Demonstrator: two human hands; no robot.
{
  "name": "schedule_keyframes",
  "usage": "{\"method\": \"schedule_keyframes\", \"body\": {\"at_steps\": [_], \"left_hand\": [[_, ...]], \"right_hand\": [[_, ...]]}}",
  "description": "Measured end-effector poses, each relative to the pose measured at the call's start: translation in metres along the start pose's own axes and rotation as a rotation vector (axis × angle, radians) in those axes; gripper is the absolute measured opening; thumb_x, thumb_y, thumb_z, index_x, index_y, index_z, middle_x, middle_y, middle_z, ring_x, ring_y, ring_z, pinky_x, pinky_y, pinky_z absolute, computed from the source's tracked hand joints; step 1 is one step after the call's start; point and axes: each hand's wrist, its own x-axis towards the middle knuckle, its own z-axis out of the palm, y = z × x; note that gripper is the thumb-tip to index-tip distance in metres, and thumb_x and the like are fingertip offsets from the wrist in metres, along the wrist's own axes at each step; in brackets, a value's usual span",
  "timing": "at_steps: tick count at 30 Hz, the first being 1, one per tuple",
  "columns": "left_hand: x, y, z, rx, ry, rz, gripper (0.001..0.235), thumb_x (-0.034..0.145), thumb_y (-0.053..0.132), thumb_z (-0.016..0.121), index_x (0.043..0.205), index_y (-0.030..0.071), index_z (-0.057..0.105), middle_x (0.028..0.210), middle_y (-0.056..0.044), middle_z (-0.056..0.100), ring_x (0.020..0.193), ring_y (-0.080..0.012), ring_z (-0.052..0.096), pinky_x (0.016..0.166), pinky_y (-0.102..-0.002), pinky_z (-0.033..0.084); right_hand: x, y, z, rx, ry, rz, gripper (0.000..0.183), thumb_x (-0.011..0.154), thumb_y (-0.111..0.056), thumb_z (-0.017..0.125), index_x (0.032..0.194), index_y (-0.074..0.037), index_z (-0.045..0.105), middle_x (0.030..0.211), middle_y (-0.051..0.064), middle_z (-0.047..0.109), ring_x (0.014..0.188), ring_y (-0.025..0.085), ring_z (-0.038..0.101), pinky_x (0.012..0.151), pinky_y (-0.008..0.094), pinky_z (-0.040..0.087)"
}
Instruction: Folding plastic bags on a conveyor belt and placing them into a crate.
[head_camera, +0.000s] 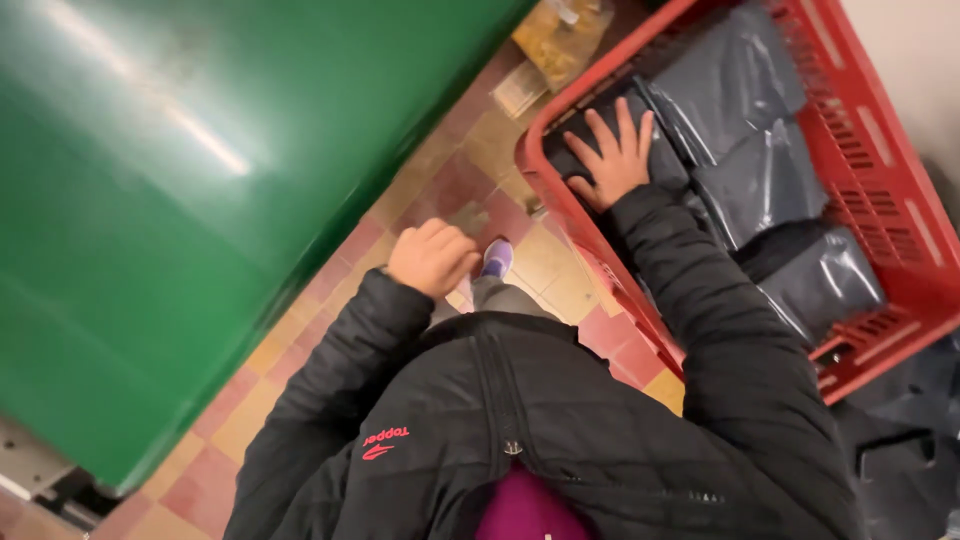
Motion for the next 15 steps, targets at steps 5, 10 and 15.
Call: {"method": "schedule_keyframes", "body": {"at_steps": [5,10,15], "left_hand": [[-0.066,-0.013,-0.014,0.247,0.094,-0.345,0.041,0.08,0.034,0.079,0.114,0.015,0.065,0.118,-0.001,0.065,0.118,-0.0254,0.058,0.086,-0.043,0.045],[-0.117,-0.049,-0.01,0.533,0.112,-0.581,0.073,0.083,0.041,0.08,0.144,0.01,0.054,0.155,-0.01,0.046,0.149,-0.0331,0.035,0.117,-0.058,0.029],[-0.111,-0.073,-0.019,0.583,0.17,-0.628,0.083,0.08,0.042,0.081,0.15,0.009,0.05,0.16,-0.01,0.042,0.153,-0.0319,0.029,0.118,-0.062,0.027]], "right_hand": [[-0.005,0.013,0.022,-0.015,0.0,-0.051,0.068,0.087,-0.046,0.076,0.149,-0.021,0.064,0.165,0.018,0.038,0.156,0.052,0.016,0.117,0.081,0.006],[0.016,0.009,-0.026,0.126,0.084,-0.021,0.063,0.089,-0.032,0.069,0.144,-0.002,0.059,0.148,0.023,0.053,0.142,0.05,0.042,0.118,0.062,0.035],[0.022,-0.077,-0.117,0.233,0.377,0.144,0.039,0.103,-0.013,0.062,0.139,0.002,0.061,0.133,0.022,0.06,0.115,0.04,0.059,0.105,0.047,0.049]]}}
